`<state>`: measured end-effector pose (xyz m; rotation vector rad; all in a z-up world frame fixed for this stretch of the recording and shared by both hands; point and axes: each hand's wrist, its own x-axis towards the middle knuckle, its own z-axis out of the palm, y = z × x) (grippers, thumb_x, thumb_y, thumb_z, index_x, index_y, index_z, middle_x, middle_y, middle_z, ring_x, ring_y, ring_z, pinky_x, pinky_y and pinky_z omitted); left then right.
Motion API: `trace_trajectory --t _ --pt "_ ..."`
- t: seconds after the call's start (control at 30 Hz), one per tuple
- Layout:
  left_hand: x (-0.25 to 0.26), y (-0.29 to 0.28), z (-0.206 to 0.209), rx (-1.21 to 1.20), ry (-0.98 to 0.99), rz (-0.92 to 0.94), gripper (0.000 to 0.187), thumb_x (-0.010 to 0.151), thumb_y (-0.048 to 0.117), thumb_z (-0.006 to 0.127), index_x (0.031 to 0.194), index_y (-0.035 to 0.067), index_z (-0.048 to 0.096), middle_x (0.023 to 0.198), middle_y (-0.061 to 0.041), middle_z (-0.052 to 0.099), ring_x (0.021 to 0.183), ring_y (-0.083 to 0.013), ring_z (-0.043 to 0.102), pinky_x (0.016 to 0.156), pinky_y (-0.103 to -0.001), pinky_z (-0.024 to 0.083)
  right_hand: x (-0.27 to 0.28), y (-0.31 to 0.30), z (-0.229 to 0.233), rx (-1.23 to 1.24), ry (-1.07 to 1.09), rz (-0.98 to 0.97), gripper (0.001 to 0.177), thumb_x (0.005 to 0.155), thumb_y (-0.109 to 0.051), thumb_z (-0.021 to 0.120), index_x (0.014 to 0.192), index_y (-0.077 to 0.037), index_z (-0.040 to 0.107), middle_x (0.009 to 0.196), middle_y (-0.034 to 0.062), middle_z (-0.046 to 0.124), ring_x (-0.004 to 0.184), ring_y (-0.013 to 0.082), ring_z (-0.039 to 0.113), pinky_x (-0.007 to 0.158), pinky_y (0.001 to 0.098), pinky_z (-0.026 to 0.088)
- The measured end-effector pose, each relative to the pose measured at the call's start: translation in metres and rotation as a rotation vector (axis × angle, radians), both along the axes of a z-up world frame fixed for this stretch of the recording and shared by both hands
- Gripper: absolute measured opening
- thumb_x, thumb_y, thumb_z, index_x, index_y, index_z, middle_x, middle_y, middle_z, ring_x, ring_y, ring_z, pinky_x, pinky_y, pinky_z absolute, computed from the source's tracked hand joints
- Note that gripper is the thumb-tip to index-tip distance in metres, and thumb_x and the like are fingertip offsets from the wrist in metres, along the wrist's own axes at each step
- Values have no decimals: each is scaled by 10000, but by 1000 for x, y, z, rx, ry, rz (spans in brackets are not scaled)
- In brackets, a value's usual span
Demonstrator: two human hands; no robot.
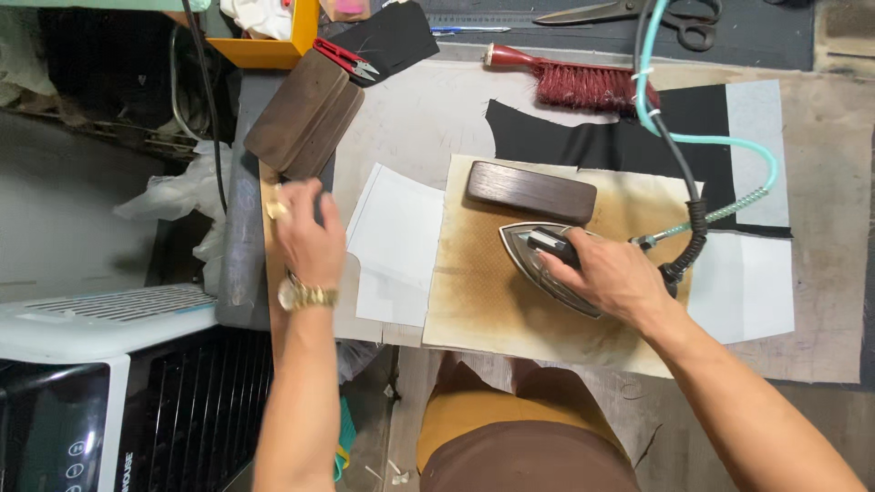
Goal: The person irons a piece of black fabric on a workbench, placing a protective brown cloth over it and using wooden blocks to weigh it down between passes with a steam iron.
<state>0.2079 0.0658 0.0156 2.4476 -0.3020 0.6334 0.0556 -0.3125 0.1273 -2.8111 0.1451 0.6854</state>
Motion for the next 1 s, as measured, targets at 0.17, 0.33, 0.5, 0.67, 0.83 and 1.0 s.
trace_trajectory --t 0.17,0.33,0.5,0.67,0.83,1.0 --pt "118 25 5 323 312 6 620 955 441 718 1471 185 490 1482 -195 364 1388 -436 343 1091 -619 297 11 13 2 1 13 21 520 987 -648 458 1098 -156 586 936 156 761 905 368 771 805 494 614" --pt "148 45 -53 412 152 -86 445 978 303 708 1408 200 655 1208 -113 572 1208 -379 519 1027 -538 372 14 17 6 20 14 27 521 1002 -623 463 1125 -138 606 922 176 759 889 367 775 791 486 619" --pt "122 34 -16 318 151 -128 508 986 300 690 1459 133 610 1159 -134 594 1118 -389 514 903 -540 420 14 20 7 -4 56 -20 554 1000 -641 465 1171 -140 628 942 162 774 906 335 782 806 449 621" --pt "142 48 -11 266 323 -49 598 930 480 740 1444 202 614 1345 -139 465 1312 -432 387 1057 -638 302 17 21 8 32 92 -67 524 1007 -618 477 1159 -142 638 930 154 773 899 322 780 796 434 625" --pt "161 66 -20 223 559 -67 545 983 528 657 1488 355 548 1471 -140 407 1417 -433 313 1106 -697 256 15 19 6 59 98 -50 519 983 -618 511 1131 -132 614 937 174 760 909 361 769 784 482 608" --pt "171 77 -14 173 552 -159 602 931 553 715 1488 368 581 1388 -174 532 1332 -438 455 1073 -594 374 18 21 7 87 130 -11 516 965 -638 520 1082 -148 634 939 161 763 927 361 763 802 493 598"
